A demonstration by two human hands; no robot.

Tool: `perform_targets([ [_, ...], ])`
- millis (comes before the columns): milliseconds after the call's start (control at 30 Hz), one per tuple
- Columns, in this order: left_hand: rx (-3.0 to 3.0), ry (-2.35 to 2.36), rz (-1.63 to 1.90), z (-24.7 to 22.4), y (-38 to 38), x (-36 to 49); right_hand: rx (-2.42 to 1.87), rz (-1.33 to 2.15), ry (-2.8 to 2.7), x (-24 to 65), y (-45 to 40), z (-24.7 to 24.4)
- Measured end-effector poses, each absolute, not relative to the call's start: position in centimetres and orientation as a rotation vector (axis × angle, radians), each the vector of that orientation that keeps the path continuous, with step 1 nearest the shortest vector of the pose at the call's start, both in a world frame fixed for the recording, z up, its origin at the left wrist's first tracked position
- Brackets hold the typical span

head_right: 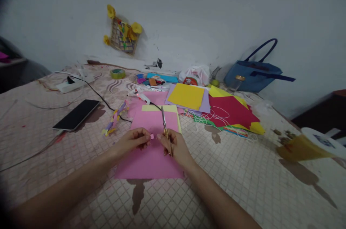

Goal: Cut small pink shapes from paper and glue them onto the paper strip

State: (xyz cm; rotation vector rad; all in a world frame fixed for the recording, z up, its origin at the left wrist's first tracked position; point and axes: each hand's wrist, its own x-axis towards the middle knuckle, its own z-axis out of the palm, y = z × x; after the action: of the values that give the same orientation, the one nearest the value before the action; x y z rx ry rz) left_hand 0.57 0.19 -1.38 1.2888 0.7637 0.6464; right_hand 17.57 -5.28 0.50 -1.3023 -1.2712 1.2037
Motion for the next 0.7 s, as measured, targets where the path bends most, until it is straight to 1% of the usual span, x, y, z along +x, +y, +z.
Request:
perform_targets([
  [400, 1.241, 0.756, 0.664, -1.27, 0.1, 0.47, -1.306, 1.178, -1.287, 17.83, -5.17, 0.54],
  [700, 1.158, 0.722, 0.708, -1.25, 0.21, 0.38, -1.225, 1.303, -1.358, 17.92, -5.71, 0.12],
])
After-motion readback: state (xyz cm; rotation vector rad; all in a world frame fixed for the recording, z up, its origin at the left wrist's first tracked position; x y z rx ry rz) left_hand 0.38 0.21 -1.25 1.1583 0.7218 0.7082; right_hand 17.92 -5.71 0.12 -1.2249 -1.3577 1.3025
